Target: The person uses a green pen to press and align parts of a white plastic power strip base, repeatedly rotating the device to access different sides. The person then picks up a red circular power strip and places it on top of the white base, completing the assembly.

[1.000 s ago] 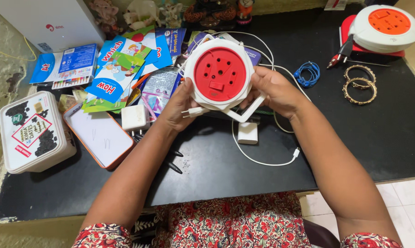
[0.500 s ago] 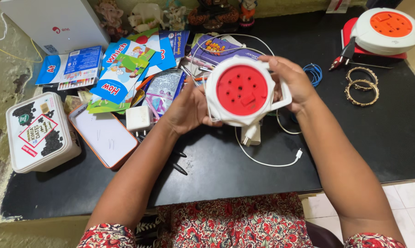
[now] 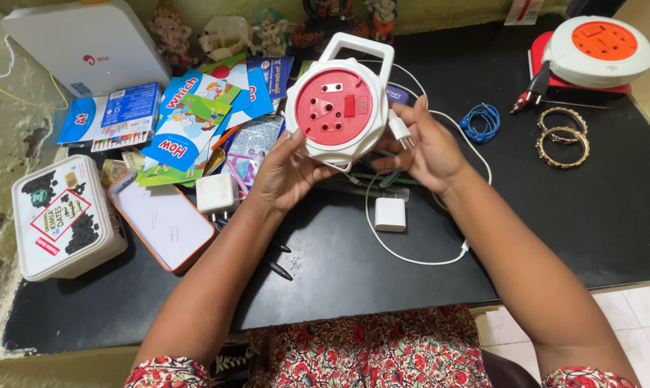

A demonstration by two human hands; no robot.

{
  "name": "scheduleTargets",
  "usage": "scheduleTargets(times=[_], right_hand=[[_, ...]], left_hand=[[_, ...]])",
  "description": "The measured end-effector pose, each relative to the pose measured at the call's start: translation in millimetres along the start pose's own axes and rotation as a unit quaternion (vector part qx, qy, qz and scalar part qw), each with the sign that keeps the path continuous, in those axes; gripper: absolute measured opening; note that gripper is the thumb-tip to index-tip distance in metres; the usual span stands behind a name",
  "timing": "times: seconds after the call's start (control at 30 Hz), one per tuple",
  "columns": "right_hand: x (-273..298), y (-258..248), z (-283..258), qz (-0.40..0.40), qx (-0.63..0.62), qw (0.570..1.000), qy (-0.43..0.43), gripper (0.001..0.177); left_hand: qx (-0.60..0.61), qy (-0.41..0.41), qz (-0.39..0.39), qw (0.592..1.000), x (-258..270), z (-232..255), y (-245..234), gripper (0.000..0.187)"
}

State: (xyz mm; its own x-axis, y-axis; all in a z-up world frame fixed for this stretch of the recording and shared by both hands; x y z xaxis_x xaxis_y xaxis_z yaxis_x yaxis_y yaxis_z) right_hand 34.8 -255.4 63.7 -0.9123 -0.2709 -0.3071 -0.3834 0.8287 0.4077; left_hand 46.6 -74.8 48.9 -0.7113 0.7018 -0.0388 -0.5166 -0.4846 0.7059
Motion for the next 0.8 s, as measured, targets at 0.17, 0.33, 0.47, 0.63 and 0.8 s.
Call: scheduleTargets(times=[0.17, 0.33, 0.47, 0.63, 0.8], right_hand=[[3, 26, 0, -0.040, 0.004, 0.999, -0.013, 0.086], [5, 18, -10, 0.006, 0.012, 0.999, -0.049, 0.079], [4, 7, -7, 0.048, 0.031, 0.997, -0.046, 0.075], [1, 5, -5, 0.022, -0.014, 1.000, -0.016, 0.070], [3, 10, -20, -0.025, 0.027, 0.999, -0.011, 0.075]], left_hand=[[-0.019, 0.006, 0.004, 1.000, 4, 4, 12, 0.069], [-0.093, -0.003, 0.020, 0.995, 4, -2, 25, 0.077], [-0.144, -0.001, 0.046, 0.989, 5, -1, 27, 0.078], [-0.119, -0.008, 0.077, 0.990, 3, 0, 16, 0.078], [-0.088, 0.003, 0.069, 0.994, 2, 1, 13, 0.078]])
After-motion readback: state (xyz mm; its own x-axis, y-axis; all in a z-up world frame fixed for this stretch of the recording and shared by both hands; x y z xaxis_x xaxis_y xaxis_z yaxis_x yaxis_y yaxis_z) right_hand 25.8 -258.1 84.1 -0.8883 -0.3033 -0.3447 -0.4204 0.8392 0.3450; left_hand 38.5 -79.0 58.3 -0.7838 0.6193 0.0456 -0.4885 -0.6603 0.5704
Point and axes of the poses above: each hand's wrist, its own x-axis away from the middle knuckle, its own y-axis out of the palm, z = x × y, the point moved 10 cm from there along -x, towards the middle knuckle, and after that the axes turned 13 degrees about -y, right-handed, at the moved point
